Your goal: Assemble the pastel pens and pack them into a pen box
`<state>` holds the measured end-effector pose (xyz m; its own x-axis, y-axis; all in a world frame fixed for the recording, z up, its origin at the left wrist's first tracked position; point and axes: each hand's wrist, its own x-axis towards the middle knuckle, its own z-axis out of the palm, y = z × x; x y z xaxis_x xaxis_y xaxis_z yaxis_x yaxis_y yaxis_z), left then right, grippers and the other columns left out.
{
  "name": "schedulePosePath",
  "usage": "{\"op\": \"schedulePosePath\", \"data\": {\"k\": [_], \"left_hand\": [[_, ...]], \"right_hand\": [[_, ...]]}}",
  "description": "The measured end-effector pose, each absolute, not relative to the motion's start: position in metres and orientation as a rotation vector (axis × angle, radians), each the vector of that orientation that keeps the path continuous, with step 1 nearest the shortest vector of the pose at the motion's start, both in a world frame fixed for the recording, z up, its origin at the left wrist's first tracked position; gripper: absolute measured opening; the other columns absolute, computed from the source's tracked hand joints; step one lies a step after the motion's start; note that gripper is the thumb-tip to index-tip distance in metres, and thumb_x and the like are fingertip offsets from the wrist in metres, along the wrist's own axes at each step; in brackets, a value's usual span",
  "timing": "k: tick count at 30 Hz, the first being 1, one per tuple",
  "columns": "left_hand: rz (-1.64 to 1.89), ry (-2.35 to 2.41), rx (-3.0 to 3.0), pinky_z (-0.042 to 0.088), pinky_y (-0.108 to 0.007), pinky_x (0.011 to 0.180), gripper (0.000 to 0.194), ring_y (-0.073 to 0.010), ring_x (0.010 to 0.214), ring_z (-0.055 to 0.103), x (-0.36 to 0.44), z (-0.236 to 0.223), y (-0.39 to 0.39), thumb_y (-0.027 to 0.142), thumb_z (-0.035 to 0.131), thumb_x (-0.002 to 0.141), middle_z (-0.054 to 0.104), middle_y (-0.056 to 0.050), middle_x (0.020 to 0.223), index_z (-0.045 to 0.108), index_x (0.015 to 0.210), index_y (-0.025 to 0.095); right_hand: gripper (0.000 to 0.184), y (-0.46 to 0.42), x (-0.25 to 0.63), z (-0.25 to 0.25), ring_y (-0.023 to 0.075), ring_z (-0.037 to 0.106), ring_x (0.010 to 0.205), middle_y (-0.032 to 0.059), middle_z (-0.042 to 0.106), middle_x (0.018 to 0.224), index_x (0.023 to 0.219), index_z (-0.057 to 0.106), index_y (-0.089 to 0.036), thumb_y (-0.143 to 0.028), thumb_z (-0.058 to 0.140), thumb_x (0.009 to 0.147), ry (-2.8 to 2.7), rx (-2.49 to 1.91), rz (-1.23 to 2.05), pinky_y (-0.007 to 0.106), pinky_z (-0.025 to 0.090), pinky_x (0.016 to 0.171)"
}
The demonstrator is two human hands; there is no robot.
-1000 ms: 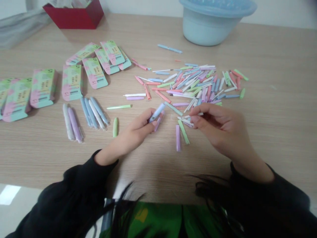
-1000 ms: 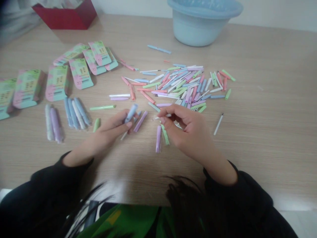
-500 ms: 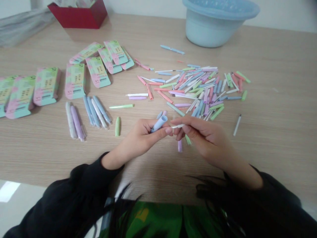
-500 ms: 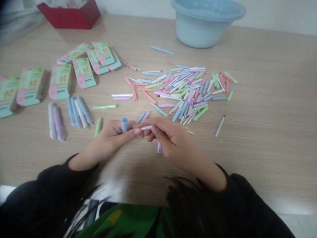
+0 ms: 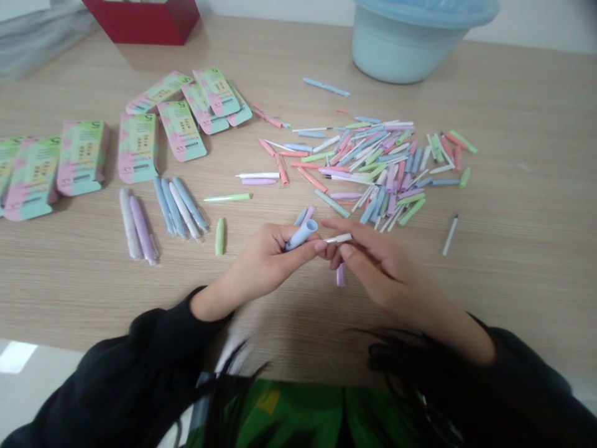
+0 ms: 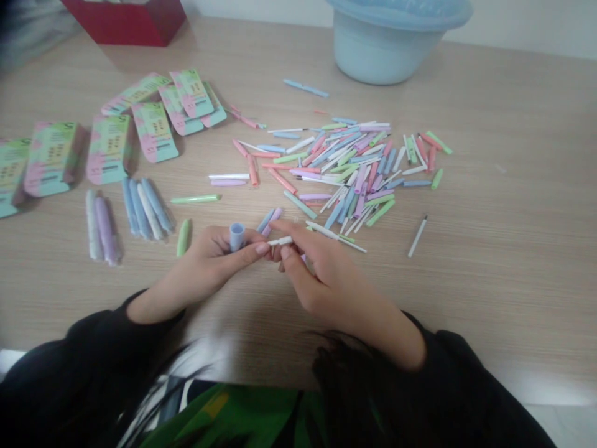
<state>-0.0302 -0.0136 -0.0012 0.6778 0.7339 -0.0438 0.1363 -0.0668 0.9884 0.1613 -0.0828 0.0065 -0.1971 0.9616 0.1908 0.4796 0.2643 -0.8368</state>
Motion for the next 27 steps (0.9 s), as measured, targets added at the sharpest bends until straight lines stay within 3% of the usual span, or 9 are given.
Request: {"op": "schedulePosePath", "data": {"k": [5, 13, 17, 23, 27], "left_hand": [[0.588, 0.685, 1.590, 0.055, -0.029, 0.082, 0.021, -0.0173, 0.082, 0.071, -0.030, -0.004, -0.013, 0.028, 0.064, 0.095, 0.078, -0.001, 0.082, 0.075, 0.081, 0.017], [0.550, 0.651, 1.654, 0.052, -0.027, 0.086, 0.023, -0.0168, 0.086, 0.071, -0.030, -0.009, -0.012, 0.031, 0.062, 0.098, 0.079, 0.001, 0.087, 0.077, 0.086, 0.019], [0.523, 0.662, 1.771, 0.050, -0.027, 0.077, 0.022, -0.0179, 0.081, 0.066, -0.030, -0.010, -0.011, 0.036, 0.063, 0.096, 0.075, -0.001, 0.085, 0.073, 0.092, 0.016], [0.433, 0.666, 1.871, 0.048, -0.028, 0.079, 0.031, -0.0179, 0.084, 0.060, -0.032, -0.008, -0.012, 0.040, 0.045, 0.104, 0.067, -0.002, 0.092, 0.066, 0.105, 0.017], [0.407, 0.600, 1.886, 0.046, -0.026, 0.077, 0.029, -0.0156, 0.078, 0.056, -0.033, -0.008, -0.011, 0.038, 0.045, 0.105, 0.063, 0.000, 0.087, 0.064, 0.103, 0.017]], "right_hand": [[0.034, -0.084, 0.157, 0.002, 0.0178, 0.068, 0.084, 0.0064, 0.071, 0.094, 0.133, 0.055, -0.016, -0.023, 0.040, 0.104, -1.763, -1.301, 0.858, 0.034, 0.054, 0.075], [0.021, -0.083, 0.157, -0.002, 0.0108, 0.063, 0.061, -0.0019, 0.066, 0.073, 0.112, 0.066, -0.020, -0.020, 0.047, 0.102, -1.724, -1.239, 0.886, 0.025, 0.050, 0.059], [0.016, -0.083, 0.161, 0.005, 0.0110, 0.062, 0.060, -0.0016, 0.065, 0.074, 0.103, 0.066, -0.021, -0.019, 0.051, 0.099, -1.672, -1.313, 0.898, 0.025, 0.050, 0.055], [0.004, -0.082, 0.177, 0.028, 0.0132, 0.059, 0.055, -0.0037, 0.062, 0.068, 0.099, 0.057, -0.026, -0.023, 0.058, 0.097, -1.464, -1.285, 0.830, 0.028, 0.047, 0.051], [0.006, -0.081, 0.178, 0.032, 0.0138, 0.060, 0.059, -0.0019, 0.062, 0.070, 0.095, 0.058, -0.025, -0.021, 0.056, 0.098, -1.582, -1.292, 0.851, 0.028, 0.048, 0.053]]}}
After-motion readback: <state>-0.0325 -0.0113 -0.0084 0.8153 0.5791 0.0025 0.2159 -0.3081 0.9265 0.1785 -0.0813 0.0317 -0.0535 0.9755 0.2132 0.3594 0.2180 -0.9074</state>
